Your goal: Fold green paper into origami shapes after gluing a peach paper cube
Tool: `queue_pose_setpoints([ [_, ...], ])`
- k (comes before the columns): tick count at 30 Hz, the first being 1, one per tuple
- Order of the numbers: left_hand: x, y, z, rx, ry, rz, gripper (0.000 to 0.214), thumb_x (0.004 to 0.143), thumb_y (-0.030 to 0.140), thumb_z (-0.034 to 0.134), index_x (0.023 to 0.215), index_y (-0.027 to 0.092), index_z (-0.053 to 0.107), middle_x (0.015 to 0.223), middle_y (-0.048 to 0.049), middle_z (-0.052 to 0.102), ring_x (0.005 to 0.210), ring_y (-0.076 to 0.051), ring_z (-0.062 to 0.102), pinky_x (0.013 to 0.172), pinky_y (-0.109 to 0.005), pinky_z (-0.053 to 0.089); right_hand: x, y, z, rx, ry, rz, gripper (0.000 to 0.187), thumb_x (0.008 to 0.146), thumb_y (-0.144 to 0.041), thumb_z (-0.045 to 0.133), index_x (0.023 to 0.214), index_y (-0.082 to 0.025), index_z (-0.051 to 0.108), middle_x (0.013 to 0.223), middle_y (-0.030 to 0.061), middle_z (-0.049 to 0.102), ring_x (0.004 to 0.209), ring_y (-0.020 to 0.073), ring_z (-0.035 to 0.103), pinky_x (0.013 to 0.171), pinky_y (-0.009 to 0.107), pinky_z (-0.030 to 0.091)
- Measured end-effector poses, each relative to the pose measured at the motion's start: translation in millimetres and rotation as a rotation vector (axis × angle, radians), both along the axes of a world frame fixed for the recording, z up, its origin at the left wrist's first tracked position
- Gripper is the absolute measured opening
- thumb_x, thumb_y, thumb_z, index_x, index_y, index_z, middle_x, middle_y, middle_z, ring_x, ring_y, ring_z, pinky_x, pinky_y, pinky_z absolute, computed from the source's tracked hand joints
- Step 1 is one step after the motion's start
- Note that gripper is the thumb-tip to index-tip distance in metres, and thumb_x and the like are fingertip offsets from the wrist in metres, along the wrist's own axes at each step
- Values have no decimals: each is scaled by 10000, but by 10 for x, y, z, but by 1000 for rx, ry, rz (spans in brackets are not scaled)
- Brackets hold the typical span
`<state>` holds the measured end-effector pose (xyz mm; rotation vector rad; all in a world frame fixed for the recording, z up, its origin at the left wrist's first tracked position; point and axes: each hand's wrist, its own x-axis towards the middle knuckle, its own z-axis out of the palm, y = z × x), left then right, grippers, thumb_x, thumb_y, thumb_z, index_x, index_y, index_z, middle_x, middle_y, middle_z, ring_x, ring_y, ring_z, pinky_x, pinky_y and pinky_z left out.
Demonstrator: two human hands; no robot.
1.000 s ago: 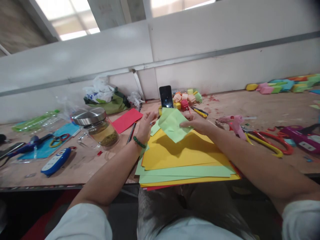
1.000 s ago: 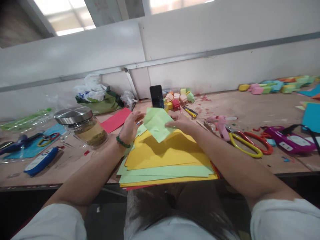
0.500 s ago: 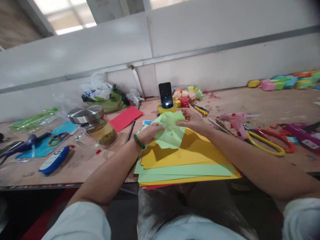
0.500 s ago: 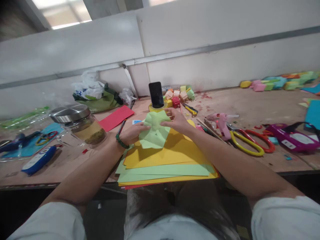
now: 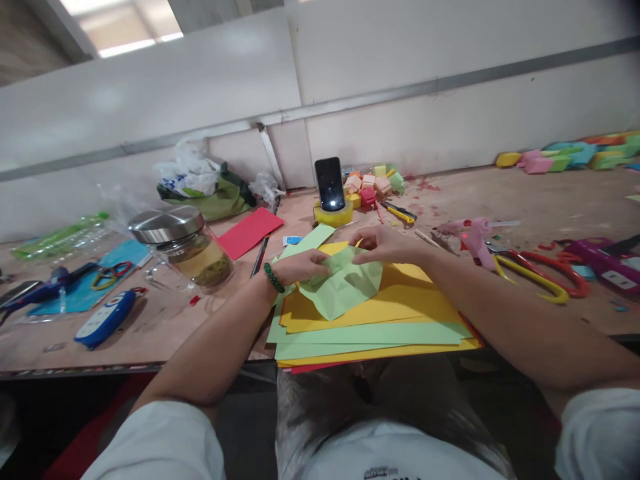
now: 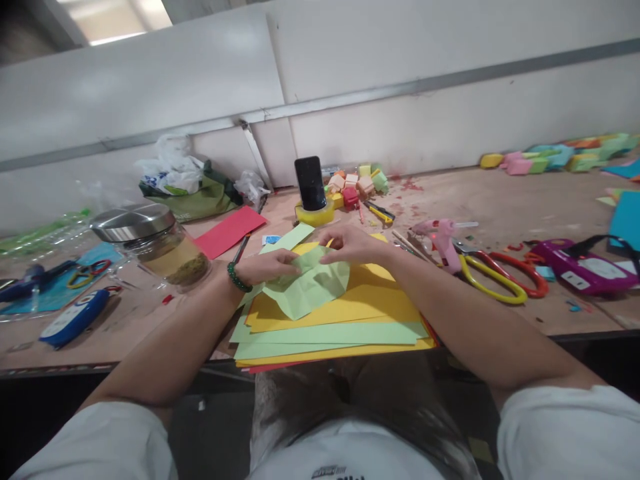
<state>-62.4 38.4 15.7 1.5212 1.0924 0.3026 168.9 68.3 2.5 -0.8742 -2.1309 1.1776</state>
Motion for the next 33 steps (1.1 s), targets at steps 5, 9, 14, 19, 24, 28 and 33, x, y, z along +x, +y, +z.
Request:
queue_pose_setpoints([
  [5,80,-84,37,77,87,-28,44,682,170,692,676,134,668,525,38,606,443,-69,520,425,-155,396,-54,-26,-90,-37,-66,63,278,630,-399,742,737,-166,633,581,-55,526,527,91,466,475,226,317],
  [9,85,-83,43,100,134,77,108,691,188,709,613,133,657,508,26,599,433,-79,518,414,-169,394,-12,9,-76,-97,-59,108,249,640,-380,721,732,-169,627,608,-45,560,557,104,505,497,230,354],
  [14,71,-63,40,124,168,92,134,724,230,676,631,133,676,492,26,577,422,-82,502,400,-174,367,5,-8,-16,-60,-69,108,243,657,-384,715,753,-167,662,626,-34,589,572,107,509,513,236,374],
  [19,64,-49,32,159,210,61,127,710,243,646,675,130,692,512,23,579,449,-90,504,425,-184,380,17,-31,15,2,-77,164,231,683,-322,671,838,-165,741,761,14,695,657,128,568,590,253,434],
  [24,69,-76,50,219,271,22,183,716,278,622,601,135,627,475,35,497,429,-80,438,409,-188,326,11,-38,8,136,-38,97,217,692,-244,613,828,-170,764,747,20,722,645,135,599,574,245,449],
  [28,61,-88,54,260,273,-58,200,738,290,587,611,139,618,465,43,456,415,-74,390,405,-195,283,-70,-147,13,312,-28,31,212,695,-175,577,821,-181,747,786,29,741,701,158,651,624,252,491],
  [33,80,-85,13,414,201,-77,153,749,245,550,688,151,654,523,37,517,502,-96,460,471,-195,360,-169,-273,1,556,23,-136,279,697,-98,512,854,-196,721,854,40,746,785,187,683,741,300,529],
])
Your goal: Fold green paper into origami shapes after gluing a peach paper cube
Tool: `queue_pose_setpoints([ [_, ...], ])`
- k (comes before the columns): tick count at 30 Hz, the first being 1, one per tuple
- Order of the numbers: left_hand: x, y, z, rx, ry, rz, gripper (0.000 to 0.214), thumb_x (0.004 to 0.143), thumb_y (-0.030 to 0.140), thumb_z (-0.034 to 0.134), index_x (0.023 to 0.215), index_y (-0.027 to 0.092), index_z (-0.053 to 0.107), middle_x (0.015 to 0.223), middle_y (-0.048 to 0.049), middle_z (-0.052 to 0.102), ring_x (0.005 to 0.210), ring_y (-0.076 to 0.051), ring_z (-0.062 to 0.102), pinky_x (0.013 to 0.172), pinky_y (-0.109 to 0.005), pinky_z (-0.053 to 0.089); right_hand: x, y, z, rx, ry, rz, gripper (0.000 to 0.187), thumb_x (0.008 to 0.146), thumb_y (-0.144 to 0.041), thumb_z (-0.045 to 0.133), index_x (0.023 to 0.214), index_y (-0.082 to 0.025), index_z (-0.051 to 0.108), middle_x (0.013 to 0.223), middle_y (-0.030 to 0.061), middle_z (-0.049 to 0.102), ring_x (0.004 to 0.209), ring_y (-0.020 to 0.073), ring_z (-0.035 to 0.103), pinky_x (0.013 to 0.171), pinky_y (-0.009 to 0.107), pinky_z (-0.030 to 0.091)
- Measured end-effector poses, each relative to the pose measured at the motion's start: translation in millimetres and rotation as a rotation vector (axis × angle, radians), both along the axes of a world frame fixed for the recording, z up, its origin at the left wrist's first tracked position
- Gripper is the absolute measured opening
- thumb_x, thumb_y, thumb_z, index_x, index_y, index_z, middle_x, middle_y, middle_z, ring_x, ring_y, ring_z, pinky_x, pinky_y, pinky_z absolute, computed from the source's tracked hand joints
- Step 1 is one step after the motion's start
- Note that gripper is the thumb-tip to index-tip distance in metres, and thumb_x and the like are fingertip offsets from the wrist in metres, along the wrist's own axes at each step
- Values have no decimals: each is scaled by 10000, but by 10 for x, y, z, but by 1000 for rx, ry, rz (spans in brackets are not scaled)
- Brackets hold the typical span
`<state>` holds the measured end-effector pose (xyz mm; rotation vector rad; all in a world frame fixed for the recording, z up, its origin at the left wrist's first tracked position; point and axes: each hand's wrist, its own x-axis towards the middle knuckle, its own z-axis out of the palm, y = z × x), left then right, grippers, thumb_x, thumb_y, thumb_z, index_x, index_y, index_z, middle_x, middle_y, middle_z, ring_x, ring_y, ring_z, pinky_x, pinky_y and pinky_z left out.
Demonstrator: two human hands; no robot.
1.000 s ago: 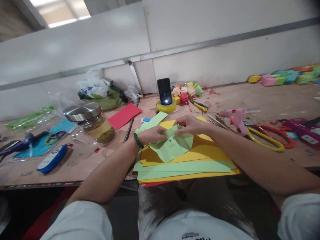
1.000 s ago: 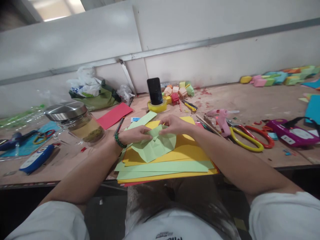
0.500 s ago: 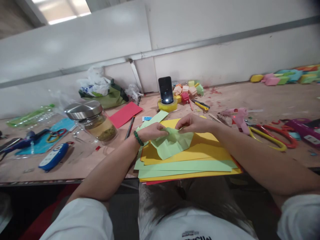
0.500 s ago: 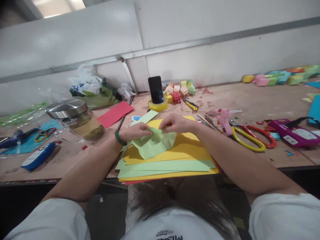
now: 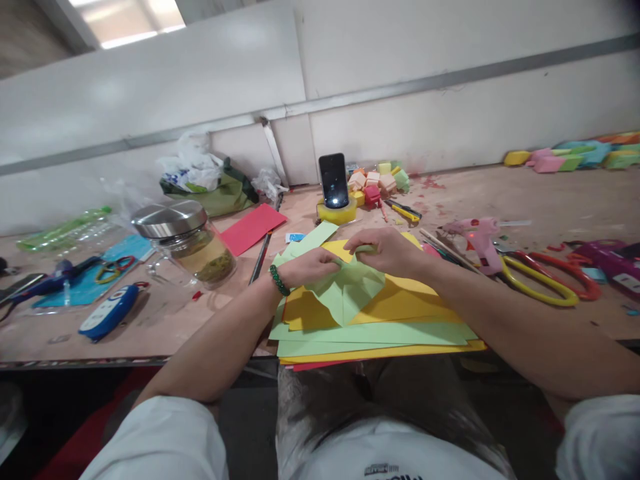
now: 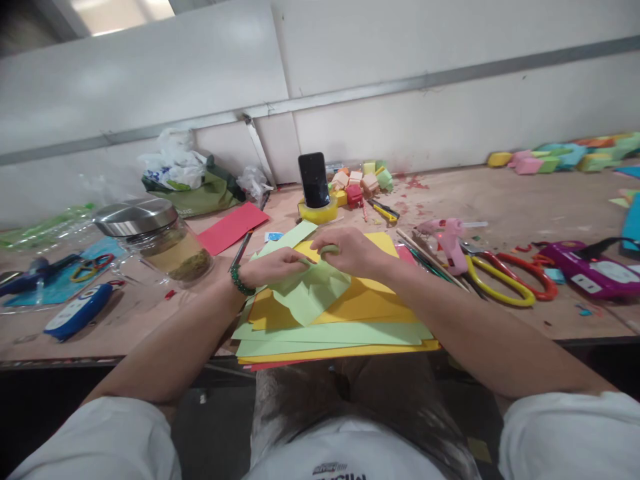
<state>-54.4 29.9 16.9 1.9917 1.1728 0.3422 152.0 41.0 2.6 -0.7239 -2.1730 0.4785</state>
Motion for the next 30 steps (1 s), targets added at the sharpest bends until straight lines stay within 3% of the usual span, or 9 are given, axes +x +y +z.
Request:
queue_pose_setpoints([
  [6,113,-93,43,171,17,28,173,774,129,485,791,149,656,644,26,602,612,-119,517,637,-230,431,-22,-45,-6,220,-5,-67,415,727,-76,517,1088,-236,646,1049,47,719,987,218,664,862,362,528],
  [9,147,-147,76,194,-1,38,157,776,105,497,812,154,642,677,24,617,632,-124,527,634,-235,421,-23,-81,17,280,26,-60,449,744,-80,548,1161,-240,602,1126,61,691,1044,226,635,888,376,516],
  [13,161,-180,71,190,-2,45,120,769,108,510,722,161,608,653,23,605,627,-128,529,595,-230,406,-27,-108,37,183,100,-13,457,764,-142,595,1213,-225,574,1158,85,665,947,208,632,736,323,525],
  [17,174,-186,28,263,27,71,108,753,111,528,735,153,627,687,6,625,655,-135,545,611,-234,408,-14,-85,57,26,74,-62,486,743,-190,618,1227,-196,579,1018,70,698,838,205,633,657,304,490],
  [20,183,-194,5,303,38,102,93,751,114,532,721,158,608,674,8,608,644,-131,534,587,-231,393,-4,-67,71,-52,36,-89,450,717,-182,614,1167,-176,616,979,62,717,821,214,650,699,322,495],
  [25,183,-207,32,274,11,131,68,726,140,572,679,175,538,635,26,564,612,-123,506,554,-223,385,-10,-77,58,-31,54,-55,409,720,-193,606,1127,-203,643,1127,78,705,1009,248,656,844,360,503],
  [30,179,-197,46,271,56,133,99,686,158,608,618,175,538,623,18,582,622,-128,521,561,-228,398,-18,-84,32,-86,10,-67,509,678,-167,602,1186,-192,623,1112,84,699,892,221,662,767,332,512],
])
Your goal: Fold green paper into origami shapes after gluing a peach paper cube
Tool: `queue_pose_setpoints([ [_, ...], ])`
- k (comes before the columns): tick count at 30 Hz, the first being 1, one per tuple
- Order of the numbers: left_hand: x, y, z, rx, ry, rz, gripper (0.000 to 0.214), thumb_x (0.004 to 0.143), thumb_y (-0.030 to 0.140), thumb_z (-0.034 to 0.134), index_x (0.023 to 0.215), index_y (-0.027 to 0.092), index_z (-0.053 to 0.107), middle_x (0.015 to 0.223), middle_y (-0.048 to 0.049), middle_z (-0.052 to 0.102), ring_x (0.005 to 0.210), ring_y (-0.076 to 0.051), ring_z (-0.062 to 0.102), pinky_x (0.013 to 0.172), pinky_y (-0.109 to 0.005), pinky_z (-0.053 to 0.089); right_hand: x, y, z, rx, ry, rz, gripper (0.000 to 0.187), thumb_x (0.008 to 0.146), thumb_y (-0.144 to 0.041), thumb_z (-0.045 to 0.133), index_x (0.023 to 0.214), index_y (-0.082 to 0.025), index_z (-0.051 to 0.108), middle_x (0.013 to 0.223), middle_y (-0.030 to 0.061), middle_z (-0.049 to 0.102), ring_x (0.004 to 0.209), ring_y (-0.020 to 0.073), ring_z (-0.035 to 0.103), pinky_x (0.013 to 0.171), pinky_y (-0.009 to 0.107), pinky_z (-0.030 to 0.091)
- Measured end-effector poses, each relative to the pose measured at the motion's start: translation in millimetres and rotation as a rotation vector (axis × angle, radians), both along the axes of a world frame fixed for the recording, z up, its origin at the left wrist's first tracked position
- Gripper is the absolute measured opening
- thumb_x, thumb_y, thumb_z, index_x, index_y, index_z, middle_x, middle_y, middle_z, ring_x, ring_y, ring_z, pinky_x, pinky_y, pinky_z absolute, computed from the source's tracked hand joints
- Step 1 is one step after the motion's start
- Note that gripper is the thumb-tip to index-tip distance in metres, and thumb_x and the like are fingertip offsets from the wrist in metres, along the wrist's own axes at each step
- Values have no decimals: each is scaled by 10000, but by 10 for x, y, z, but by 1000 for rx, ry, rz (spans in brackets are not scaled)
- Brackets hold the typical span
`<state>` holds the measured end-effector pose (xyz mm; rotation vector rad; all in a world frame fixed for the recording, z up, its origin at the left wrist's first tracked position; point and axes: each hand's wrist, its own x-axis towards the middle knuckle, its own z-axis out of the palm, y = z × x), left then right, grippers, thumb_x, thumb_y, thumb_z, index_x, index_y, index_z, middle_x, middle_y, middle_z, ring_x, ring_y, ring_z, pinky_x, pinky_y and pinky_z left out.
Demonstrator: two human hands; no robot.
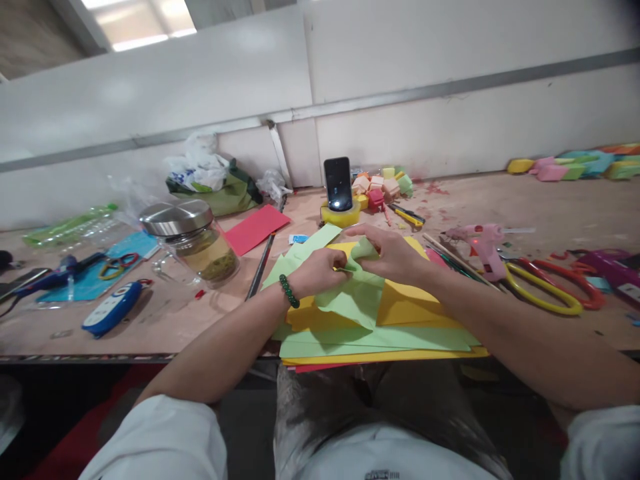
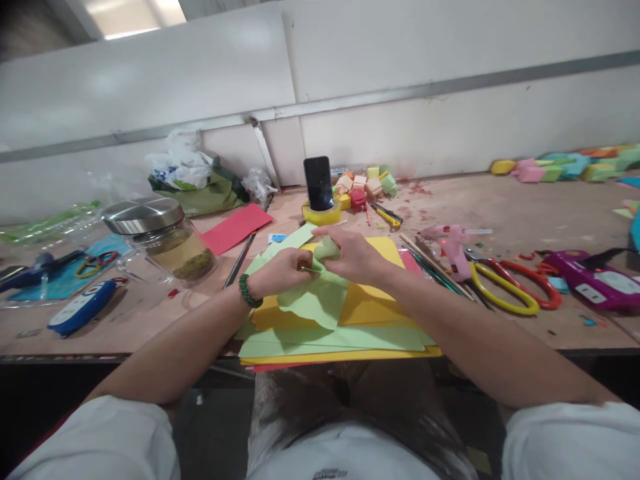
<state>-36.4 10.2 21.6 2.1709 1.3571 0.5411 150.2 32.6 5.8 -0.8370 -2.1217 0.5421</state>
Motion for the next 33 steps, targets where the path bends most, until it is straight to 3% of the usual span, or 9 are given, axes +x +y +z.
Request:
queue_pose_setpoints([
  [6,-21,4,-16,-43,6,11,45,684,193,615,674,155,638,669,-7,650,646,-147,565,581,-236,428,-9,-34,20,4,1,40,474,709,-201,600,1182,-235,617,1094,58,695,876,201,638,701,297,480],
  [10,-39,11,-15,-63,-13,19,79,681,218,627,648,149,646,637,-5,640,623,-143,559,549,-225,415,-16,-49,28,-7,27,26,451,769,-218,580,1218,-183,576,704,-12,611,634,142,549,620,271,437],
  [13,-35,13,-10,-78,-19,41,86,668,230,643,631,153,630,602,6,608,591,-134,533,523,-223,397,-48,-64,1,16,40,-11,409,785,-218,586,1192,-179,577,589,-59,494,579,128,500,620,266,426],
  [16,-25,8,4,-128,-65,4,73,672,217,634,709,154,642,620,21,600,592,-130,532,533,-221,409,-94,-95,-33,31,72,8,409,809,-231,576,1215,-192,542,649,-45,544,620,134,539,651,274,450],
  [19,-25,15,9,-135,-161,-50,139,679,156,593,808,154,646,731,19,651,676,-139,579,622,-227,464,-102,-123,-30,31,169,49,353,836,-253,573,1182,-216,512,865,26,635,750,155,613,686,288,499],
  [22,-32,41,-16,-94,-232,-52,148,690,127,569,820,149,636,816,5,679,771,-152,608,709,-238,486,-62,-123,8,183,198,64,128,838,-263,596,951,-231,547,1045,91,640,986,213,631,837,363,522],
  [25,-29,69,-56,-67,-283,-50,161,702,136,578,854,141,630,844,-11,682,802,-158,608,729,-245,487,-28,-93,27,370,85,55,93,804,-266,649,856,-233,579,1179,116,621,1125,263,587,962,456,477],
  [30,-12,82,-90,-42,-368,0,168,688,142,595,855,143,614,830,-7,660,776,-143,586,703,-238,474,-41,-40,-7,411,-2,0,31,831,-276,648,820,-247,650,1219,94,635,1128,263,590,973,478,476],
  [33,-18,75,-74,-151,-464,-49,185,661,141,595,846,139,612,821,-2,647,763,-132,581,714,-242,467,-39,-23,-11,410,29,-8,107,852,-248,608,759,-238,658,1193,94,656,1091,254,611,954,470,483],
])
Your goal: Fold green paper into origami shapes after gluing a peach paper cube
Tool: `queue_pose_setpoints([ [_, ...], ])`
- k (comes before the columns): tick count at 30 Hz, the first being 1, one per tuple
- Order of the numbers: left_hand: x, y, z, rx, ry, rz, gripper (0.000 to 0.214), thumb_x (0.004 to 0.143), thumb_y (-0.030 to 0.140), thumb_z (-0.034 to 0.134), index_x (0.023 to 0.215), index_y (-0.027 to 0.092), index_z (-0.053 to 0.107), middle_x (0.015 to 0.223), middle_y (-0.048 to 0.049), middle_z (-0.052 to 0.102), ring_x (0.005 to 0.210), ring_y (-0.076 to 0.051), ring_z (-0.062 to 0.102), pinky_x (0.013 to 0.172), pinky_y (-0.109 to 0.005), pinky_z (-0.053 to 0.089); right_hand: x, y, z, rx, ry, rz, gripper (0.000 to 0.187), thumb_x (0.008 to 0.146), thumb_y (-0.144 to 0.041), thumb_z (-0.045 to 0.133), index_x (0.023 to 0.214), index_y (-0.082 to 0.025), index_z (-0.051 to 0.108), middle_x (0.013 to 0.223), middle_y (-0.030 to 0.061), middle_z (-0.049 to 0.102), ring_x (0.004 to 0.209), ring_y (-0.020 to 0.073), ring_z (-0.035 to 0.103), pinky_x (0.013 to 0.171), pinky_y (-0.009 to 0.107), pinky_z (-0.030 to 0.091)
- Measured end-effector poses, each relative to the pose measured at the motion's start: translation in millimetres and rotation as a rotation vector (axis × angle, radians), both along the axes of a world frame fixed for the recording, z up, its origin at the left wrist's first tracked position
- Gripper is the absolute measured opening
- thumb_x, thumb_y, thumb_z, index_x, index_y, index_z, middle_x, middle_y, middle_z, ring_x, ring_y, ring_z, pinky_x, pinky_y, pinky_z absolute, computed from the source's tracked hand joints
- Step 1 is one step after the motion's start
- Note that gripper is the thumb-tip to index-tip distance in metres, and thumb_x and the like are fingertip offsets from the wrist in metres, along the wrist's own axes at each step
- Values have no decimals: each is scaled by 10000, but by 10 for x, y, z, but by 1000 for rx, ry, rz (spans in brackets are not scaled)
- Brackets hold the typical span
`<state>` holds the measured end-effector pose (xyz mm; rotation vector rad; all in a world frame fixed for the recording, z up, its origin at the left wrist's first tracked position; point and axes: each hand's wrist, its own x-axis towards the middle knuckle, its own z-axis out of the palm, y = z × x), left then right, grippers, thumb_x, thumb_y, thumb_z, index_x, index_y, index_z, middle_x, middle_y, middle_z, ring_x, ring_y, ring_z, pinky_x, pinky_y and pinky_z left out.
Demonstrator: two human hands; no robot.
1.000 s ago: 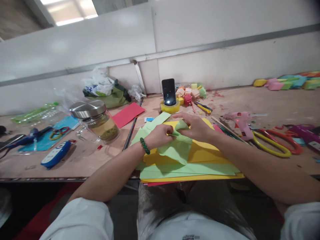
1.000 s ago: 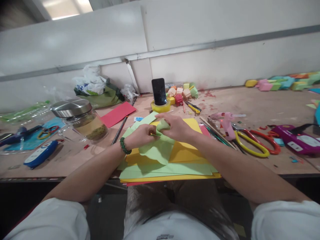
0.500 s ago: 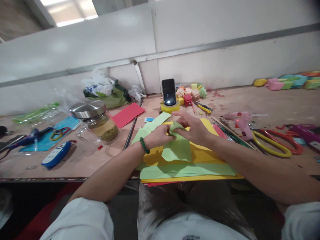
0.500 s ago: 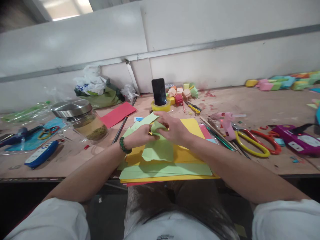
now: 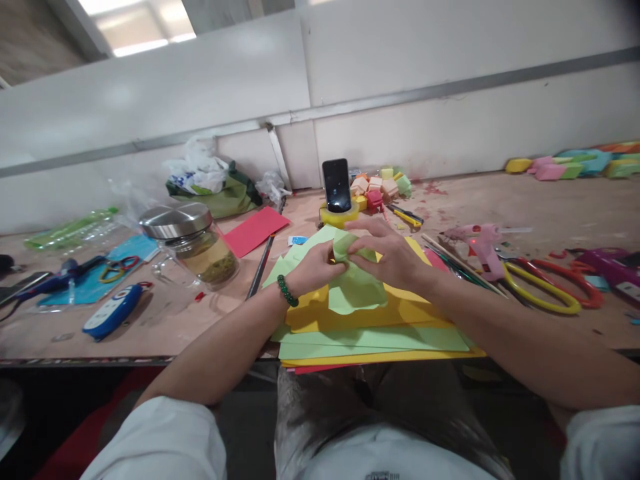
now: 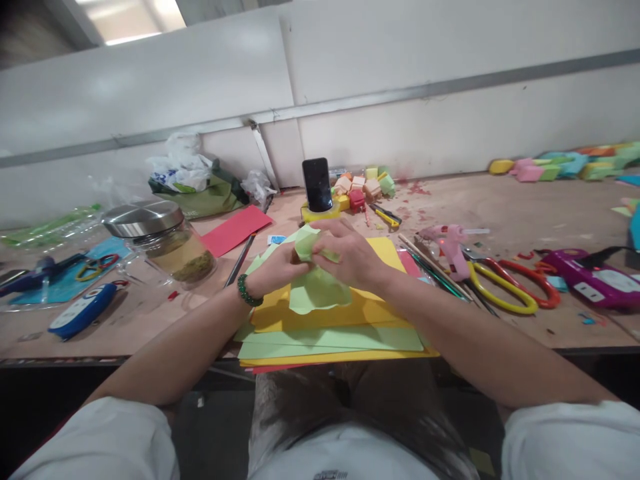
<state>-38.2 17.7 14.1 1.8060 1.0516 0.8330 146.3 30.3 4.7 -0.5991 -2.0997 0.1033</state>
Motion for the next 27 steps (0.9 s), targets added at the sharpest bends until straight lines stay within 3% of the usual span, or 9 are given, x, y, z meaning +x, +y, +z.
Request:
queue_pose_setpoints([
  [4,-31,-1,42,-260,-149,-138,212,646,234,700,810,143,601,747,9,621,704,-124,588,693,-252,479,33,44,10,-152,25,20,150,855,-253,585,731,-211,659,1132,110,679,1041,246,640,922,438,495],
  [10,-38,-5,121,-496,-272,-43,321,699,383,717,609,169,494,502,51,466,478,-88,502,501,-214,424,71,125,9,-356,65,53,136,808,-260,618,701,-201,678,1077,90,699,1005,228,657,920,403,482],
  [16,-10,-40,160,-469,-293,-9,394,633,284,773,500,183,417,413,96,339,405,-50,405,480,-192,401,60,113,29,-368,129,35,124,769,-261,630,678,-205,693,1057,73,713,960,227,664,886,386,489],
  [22,-34,-14,130,-441,-344,-39,301,606,308,774,541,168,516,476,47,485,500,-100,531,569,-238,473,74,87,91,-344,177,2,260,875,-336,557,687,-212,686,984,63,729,957,206,661,868,362,494],
  [27,-47,-16,108,-364,-286,-81,311,605,367,802,603,147,582,564,20,578,552,-103,565,621,-246,488,75,83,73,-266,122,-84,289,745,-466,745,626,-213,672,1080,95,710,1041,264,642,916,430,491],
])
